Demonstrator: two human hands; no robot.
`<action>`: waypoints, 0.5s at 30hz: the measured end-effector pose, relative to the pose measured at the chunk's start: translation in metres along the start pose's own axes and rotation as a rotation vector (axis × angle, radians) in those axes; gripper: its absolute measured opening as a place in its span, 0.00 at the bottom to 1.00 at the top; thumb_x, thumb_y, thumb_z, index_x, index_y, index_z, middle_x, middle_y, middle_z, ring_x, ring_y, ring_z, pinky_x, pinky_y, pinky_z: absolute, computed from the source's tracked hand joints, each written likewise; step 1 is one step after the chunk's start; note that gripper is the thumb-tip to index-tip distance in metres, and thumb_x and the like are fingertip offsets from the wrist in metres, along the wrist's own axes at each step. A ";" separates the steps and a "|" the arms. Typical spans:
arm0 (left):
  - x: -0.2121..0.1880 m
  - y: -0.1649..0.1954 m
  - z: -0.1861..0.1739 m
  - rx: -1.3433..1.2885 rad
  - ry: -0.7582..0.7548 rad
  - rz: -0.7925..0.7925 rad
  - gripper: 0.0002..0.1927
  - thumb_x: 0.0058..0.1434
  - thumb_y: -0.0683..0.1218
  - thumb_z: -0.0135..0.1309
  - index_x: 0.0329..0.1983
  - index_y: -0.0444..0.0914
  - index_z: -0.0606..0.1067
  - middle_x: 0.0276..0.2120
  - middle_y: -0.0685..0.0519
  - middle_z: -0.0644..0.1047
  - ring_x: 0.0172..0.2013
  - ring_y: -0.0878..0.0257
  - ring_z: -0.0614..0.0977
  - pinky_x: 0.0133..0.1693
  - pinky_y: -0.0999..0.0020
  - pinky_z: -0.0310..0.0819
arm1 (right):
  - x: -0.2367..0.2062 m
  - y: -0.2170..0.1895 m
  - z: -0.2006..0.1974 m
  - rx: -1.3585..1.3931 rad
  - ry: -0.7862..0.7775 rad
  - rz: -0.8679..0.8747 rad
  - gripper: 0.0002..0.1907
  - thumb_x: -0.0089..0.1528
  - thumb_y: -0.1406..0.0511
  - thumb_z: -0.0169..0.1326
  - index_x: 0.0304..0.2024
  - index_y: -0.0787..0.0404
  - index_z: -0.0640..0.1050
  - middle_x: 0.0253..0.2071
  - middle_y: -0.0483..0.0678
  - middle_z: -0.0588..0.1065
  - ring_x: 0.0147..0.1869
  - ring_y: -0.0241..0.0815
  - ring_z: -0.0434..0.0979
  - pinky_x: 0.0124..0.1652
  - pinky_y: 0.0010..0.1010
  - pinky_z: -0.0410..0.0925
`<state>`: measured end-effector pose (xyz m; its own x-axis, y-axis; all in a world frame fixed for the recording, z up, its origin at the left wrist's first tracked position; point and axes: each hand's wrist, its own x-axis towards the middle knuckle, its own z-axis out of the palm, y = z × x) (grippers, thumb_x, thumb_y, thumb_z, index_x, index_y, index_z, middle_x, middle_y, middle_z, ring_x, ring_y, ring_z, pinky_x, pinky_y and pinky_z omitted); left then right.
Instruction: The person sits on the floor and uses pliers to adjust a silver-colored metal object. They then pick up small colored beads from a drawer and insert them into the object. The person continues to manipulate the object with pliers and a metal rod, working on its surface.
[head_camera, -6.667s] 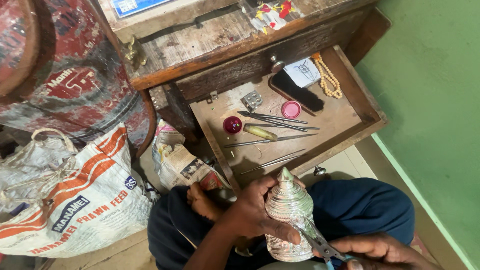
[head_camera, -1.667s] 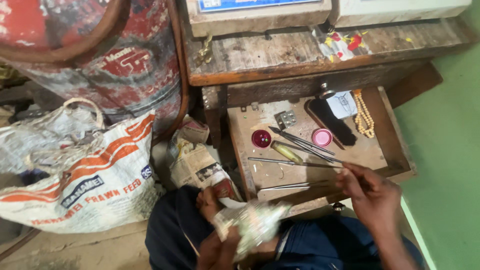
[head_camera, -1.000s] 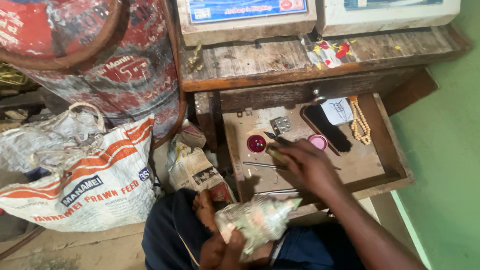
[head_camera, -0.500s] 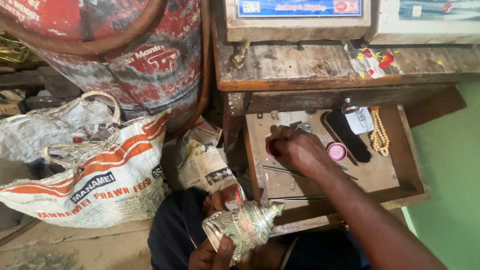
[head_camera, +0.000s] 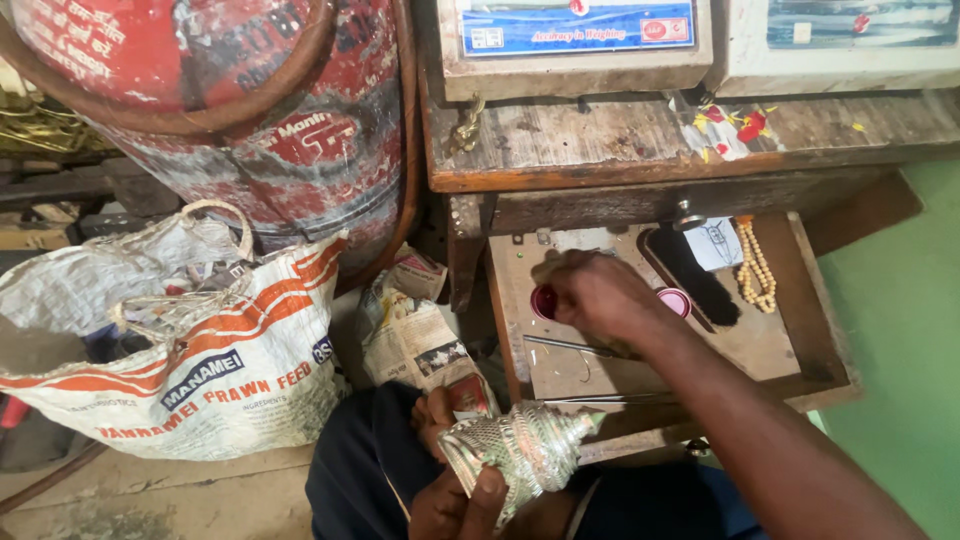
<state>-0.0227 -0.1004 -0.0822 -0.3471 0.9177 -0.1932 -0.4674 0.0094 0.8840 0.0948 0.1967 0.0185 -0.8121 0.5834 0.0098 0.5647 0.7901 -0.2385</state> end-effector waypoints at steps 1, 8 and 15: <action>0.003 0.003 0.001 0.042 -0.016 0.003 0.19 0.64 0.47 0.56 0.52 0.30 0.82 0.44 0.47 0.86 0.47 0.64 0.84 0.50 0.69 0.75 | -0.004 0.005 -0.001 0.041 0.090 -0.056 0.20 0.48 0.69 0.65 0.45 0.59 0.84 0.48 0.53 0.81 0.44 0.50 0.82 0.43 0.40 0.75; 0.008 0.001 0.002 0.106 -0.064 0.059 0.17 0.66 0.46 0.56 0.49 0.28 0.82 0.44 0.44 0.87 0.46 0.62 0.84 0.50 0.67 0.75 | -0.043 0.040 0.003 0.370 0.214 0.266 0.11 0.56 0.67 0.65 0.42 0.56 0.85 0.39 0.49 0.81 0.39 0.45 0.84 0.40 0.35 0.76; 0.001 -0.008 -0.003 0.154 0.117 -0.328 0.21 0.61 0.47 0.57 0.55 0.33 0.82 0.38 0.41 0.88 0.35 0.59 0.84 0.37 0.65 0.74 | -0.025 0.018 0.005 0.107 0.166 0.032 0.12 0.55 0.65 0.63 0.42 0.56 0.85 0.43 0.52 0.81 0.44 0.52 0.82 0.44 0.40 0.75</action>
<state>-0.0218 -0.1008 -0.0909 -0.2934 0.8047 -0.5162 -0.4446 0.3632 0.8188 0.1250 0.1954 0.0092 -0.7535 0.6381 0.1579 0.5640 0.7510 -0.3434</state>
